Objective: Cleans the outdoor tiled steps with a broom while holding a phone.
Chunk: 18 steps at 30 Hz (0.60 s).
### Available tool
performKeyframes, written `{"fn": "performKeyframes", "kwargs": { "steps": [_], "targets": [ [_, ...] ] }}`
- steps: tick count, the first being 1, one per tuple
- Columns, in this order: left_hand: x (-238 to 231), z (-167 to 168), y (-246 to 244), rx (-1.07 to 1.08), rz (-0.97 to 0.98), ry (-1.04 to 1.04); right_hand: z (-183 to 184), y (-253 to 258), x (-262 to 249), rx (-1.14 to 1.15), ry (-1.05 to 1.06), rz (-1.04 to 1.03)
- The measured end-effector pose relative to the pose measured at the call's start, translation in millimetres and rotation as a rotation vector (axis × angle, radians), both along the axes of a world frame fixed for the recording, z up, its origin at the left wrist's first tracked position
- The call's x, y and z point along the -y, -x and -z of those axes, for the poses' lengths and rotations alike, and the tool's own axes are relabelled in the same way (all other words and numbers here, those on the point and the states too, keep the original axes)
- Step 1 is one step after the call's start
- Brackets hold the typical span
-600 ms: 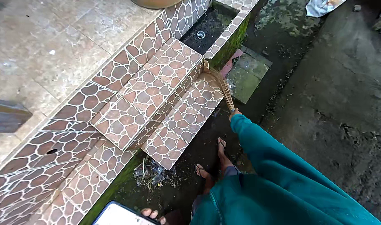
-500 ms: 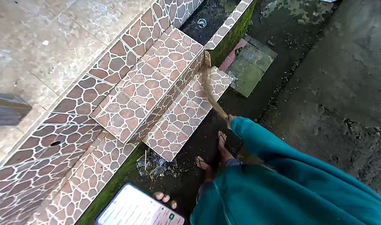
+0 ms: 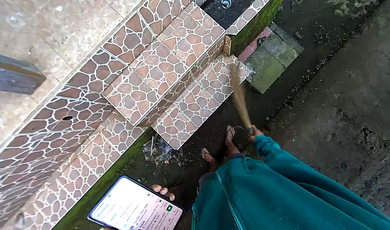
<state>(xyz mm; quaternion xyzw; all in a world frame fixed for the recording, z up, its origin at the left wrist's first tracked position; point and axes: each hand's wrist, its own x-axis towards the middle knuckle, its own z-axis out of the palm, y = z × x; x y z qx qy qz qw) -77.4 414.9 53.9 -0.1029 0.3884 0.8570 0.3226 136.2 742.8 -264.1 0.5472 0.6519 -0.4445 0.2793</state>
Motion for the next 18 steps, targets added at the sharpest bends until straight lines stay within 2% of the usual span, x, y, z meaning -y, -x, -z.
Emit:
{"fn": "performKeyframes", "kwargs": {
  "steps": [2,4,7,9,11,13,15,18],
  "targets": [
    [7.2,4.1,-0.1,0.015,0.022,-0.016,15.0,26.1,36.5,0.115,0.137,-0.211],
    [14.6,4.6,3.6,0.023,0.042,-0.029,23.4,28.1,65.2,0.133,0.211,-0.443],
    [23.8,8.3,8.1,0.037,0.079,-0.042,-10.6,-10.5,60.8,0.079,0.179,-0.626],
    [28.8,12.9,11.5,0.031,0.113,-0.073,-57.6,-42.1,46.8,0.093,0.144,-0.536],
    [27.8,13.5,10.9,0.029,0.124,-0.077,-95.4,-59.5,33.1,0.074,0.070,-0.321],
    [19.2,14.0,7.0,0.042,0.118,-0.057,-103.7,-51.8,12.7,-0.029,-0.062,-0.101],
    [7.8,13.9,4.4,0.062,0.110,-0.020,-87.8,-8.7,-24.0,-0.087,-0.135,0.018],
    [-9.3,13.0,0.9,0.082,0.110,0.012,-9.7,79.5,-79.7,-0.072,-0.173,0.142]
  ]
}}
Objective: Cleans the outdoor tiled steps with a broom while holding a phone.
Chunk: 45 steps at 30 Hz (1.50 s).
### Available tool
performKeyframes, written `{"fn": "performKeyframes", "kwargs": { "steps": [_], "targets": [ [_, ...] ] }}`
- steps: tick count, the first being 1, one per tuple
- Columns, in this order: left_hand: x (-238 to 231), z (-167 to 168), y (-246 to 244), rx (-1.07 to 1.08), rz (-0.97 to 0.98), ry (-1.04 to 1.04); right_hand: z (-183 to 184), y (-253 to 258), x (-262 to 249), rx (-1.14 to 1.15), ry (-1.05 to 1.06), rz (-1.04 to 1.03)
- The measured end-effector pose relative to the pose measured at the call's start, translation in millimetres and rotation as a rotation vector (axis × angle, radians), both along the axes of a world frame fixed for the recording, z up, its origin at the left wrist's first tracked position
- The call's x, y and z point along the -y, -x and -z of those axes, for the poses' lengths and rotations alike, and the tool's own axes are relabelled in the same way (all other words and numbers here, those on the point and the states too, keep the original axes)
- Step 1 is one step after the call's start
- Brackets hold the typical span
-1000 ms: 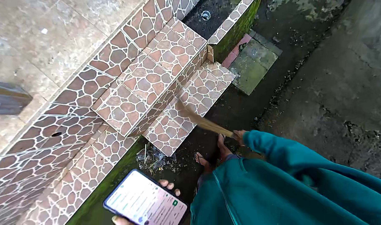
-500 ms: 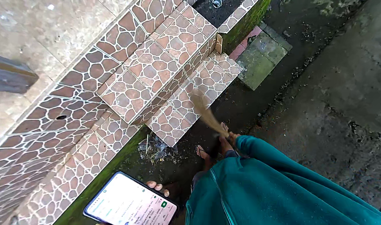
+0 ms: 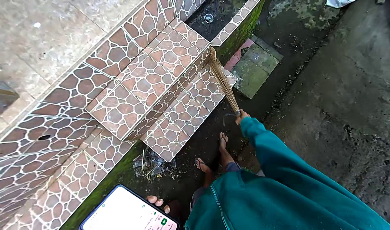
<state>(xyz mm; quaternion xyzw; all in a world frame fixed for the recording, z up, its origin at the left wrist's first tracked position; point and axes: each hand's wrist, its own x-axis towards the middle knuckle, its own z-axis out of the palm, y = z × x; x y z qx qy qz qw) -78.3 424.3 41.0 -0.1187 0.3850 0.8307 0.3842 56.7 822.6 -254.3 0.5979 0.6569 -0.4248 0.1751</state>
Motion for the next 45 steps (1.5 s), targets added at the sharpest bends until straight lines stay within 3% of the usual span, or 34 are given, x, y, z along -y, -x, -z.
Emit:
{"fn": "performKeyframes", "kwargs": {
  "steps": [2,4,6,7,8,10,13,16,18,19,21,23,25,27,29,32,35,38,41,43,45],
  "targets": [
    [-1.6,2.0,-3.5,0.015,0.014,-0.033,27.9,31.8,12.6,0.115,0.124,-0.138],
    [-7.9,2.9,-0.9,0.003,0.022,-0.038,33.9,27.3,59.2,0.137,0.179,-0.480],
    [-15.5,6.5,-1.5,-0.014,0.023,-0.035,48.7,-12.8,109.4,0.016,0.131,-0.719],
    [-17.2,6.2,-1.2,-0.016,0.027,-0.028,50.4,-41.2,130.0,-0.058,0.103,-0.738],
    [-20.9,4.0,1.3,-0.016,0.020,-0.017,27.1,-52.1,130.7,0.029,0.218,-0.761],
    [-23.2,-1.8,6.8,-0.009,-0.006,0.002,-16.1,-74.3,108.8,0.184,0.352,-0.744],
    [-11.8,-1.1,13.5,-0.010,0.010,0.006,-61.7,-129.2,81.2,0.226,0.281,-0.468],
    [-3.1,4.1,14.1,-0.023,0.023,0.013,-51.6,-153.1,53.6,0.085,0.054,-0.061],
    [4.0,5.4,11.5,-0.047,-0.002,-0.015,-28.5,-128.5,42.9,0.012,0.036,0.136],
    [11.6,5.6,10.2,-0.076,-0.005,-0.032,-14.2,-108.7,47.2,0.016,0.076,0.137],
    [26.8,2.9,5.4,-0.123,-0.026,-0.046,15.5,-78.0,86.4,0.095,0.199,-0.091],
    [35.9,-1.4,4.0,-0.158,-0.068,-0.033,38.2,-54.2,145.0,0.173,0.318,-0.479],
    [46.5,-3.4,1.5,-0.183,-0.095,-0.039,38.8,-34.1,193.1,0.196,0.427,-0.864],
    [59.1,-4.1,-2.2,-0.196,-0.123,-0.060,34.0,-27.7,220.6,0.108,0.424,-1.076],
    [74.5,-5.5,-5.5,-0.216,-0.151,-0.057,42.3,-62.1,236.8,-0.205,0.179,-0.995],
    [96.0,-2.9,-10.4,-0.194,-0.203,-0.044,-9.6,-56.1,192.8,0.158,0.374,-0.886],
    [109.1,9.8,-10.6,-0.155,-0.162,-0.075,-17.5,-76.7,172.4,0.227,0.335,-0.698],
    [93.2,15.2,-5.6,-0.145,-0.076,-0.067,-16.5,-81.6,175.8,0.302,0.379,-0.827],
    [73.0,14.4,7.4,-0.158,0.026,-0.098,-57.7,-89.9,158.9,0.267,0.355,-0.917],
    [54.4,15.5,15.6,-0.154,0.092,-0.139,-85.2,-112.8,140.9,0.253,0.314,-0.842],
    [26.3,13.6,20.7,-0.150,0.138,-0.155,-90.1,-151.9,133.5,0.088,0.277,-0.587]
  ]
}}
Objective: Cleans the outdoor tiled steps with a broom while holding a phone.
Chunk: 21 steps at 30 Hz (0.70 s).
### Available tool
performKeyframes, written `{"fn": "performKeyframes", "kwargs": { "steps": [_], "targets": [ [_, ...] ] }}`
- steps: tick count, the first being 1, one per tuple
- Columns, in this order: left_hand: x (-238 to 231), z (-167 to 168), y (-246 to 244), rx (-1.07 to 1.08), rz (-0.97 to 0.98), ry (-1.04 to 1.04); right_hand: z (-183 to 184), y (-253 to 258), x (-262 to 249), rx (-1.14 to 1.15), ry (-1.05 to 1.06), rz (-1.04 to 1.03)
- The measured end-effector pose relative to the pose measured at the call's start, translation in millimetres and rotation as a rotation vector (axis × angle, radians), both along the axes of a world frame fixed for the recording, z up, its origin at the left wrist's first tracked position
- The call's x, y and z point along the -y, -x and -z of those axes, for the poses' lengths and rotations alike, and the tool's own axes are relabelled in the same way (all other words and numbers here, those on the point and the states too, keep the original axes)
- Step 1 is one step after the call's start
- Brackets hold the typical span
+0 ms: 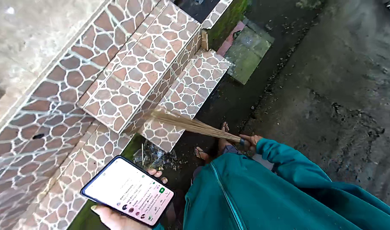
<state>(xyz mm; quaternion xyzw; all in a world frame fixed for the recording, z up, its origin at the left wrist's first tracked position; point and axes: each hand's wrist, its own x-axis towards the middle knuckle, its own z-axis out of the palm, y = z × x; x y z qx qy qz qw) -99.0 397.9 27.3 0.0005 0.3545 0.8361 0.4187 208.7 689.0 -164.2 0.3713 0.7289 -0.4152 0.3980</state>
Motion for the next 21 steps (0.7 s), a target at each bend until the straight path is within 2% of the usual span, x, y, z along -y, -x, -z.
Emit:
{"fn": "performKeyframes", "kwargs": {
  "steps": [2,3,5,6,9,10,12,15,19,21],
  "targets": [
    [-33.3,-3.8,0.1,-0.030,0.051,-0.005,1.4,-33.6,-4.6,-0.190,0.067,0.354],
    [-49.5,-4.4,0.5,-0.036,0.104,-0.042,-3.0,-43.0,-11.6,-0.176,0.051,0.429],
    [-83.5,-5.0,0.3,-0.056,0.213,-0.117,-12.8,-52.6,-30.5,0.032,-0.101,0.392],
    [-100.8,-5.4,-1.0,-0.070,0.250,-0.132,-13.0,-60.4,-37.2,0.052,-0.134,0.453],
    [-156.3,-11.0,-6.2,-0.094,0.281,-0.138,7.4,-86.2,-54.1,-0.188,-0.099,0.900],
    [-172.2,-11.7,-8.6,-0.084,0.284,-0.149,7.6,-91.0,-60.9,-0.186,-0.103,0.958],
    [-202.4,-10.1,-12.3,-0.109,0.292,-0.177,6.0,-100.1,-81.9,-0.148,-0.142,0.963],
    [-248.5,-14.9,-22.6,-0.146,0.330,-0.191,-5.2,-106.3,-104.4,-0.243,-0.082,1.180],
    [-294.7,-16.1,-36.1,-0.113,0.353,-0.181,-10.1,-111.6,-134.5,-0.204,-0.097,1.112],
    [-313.0,-12.4,-38.3,-0.075,0.371,-0.194,-21.4,-104.9,-149.5,-0.228,-0.040,1.178]
  ]
}}
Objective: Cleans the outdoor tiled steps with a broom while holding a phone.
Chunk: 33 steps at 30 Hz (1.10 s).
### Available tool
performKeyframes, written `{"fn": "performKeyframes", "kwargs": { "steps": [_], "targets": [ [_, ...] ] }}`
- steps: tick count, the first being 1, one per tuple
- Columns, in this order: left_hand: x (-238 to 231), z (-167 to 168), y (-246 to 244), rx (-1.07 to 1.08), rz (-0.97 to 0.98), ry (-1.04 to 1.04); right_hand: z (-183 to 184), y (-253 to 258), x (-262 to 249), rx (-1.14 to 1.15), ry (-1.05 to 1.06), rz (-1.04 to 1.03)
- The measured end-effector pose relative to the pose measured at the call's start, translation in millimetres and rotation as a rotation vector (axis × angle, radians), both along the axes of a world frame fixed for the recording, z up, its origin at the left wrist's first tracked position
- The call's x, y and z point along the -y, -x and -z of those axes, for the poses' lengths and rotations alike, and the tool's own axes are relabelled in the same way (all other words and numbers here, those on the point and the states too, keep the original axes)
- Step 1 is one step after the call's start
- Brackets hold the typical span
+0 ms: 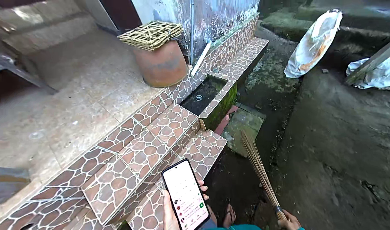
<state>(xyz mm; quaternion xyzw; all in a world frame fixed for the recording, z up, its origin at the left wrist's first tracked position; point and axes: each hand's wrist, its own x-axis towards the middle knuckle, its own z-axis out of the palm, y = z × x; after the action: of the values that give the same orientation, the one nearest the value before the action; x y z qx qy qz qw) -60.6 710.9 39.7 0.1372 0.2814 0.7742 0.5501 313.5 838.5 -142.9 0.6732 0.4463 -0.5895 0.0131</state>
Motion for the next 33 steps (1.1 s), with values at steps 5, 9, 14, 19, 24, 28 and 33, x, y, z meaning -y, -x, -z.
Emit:
{"fn": "performKeyframes", "kwargs": {
  "steps": [5,9,14,19,24,28,33],
  "targets": [
    [-39.1,11.4,10.4,0.031,-0.040,0.068,-4.0,22.4,-33.0,-0.073,0.096,0.156],
    [-77.4,23.4,38.8,0.042,-0.068,0.054,13.4,33.1,-59.3,-0.121,0.068,0.266],
    [-133.9,18.2,91.1,-0.058,-0.070,-0.012,-3.4,56.1,-100.6,-0.076,0.059,0.353],
    [-178.6,7.1,131.7,-0.033,-0.101,0.025,-9.2,67.7,-142.5,-0.099,0.050,0.600],
    [-223.2,-1.2,155.6,-0.103,-0.118,0.082,-15.3,69.6,-162.9,-0.141,0.044,0.800],
    [-273.9,1.9,162.0,-0.158,-0.088,0.124,-10.0,57.6,-181.7,-0.193,0.057,0.880],
    [-348.4,4.5,154.8,-0.116,-0.056,0.113,-8.7,50.5,-242.2,-0.392,0.145,0.904]
  ]
}}
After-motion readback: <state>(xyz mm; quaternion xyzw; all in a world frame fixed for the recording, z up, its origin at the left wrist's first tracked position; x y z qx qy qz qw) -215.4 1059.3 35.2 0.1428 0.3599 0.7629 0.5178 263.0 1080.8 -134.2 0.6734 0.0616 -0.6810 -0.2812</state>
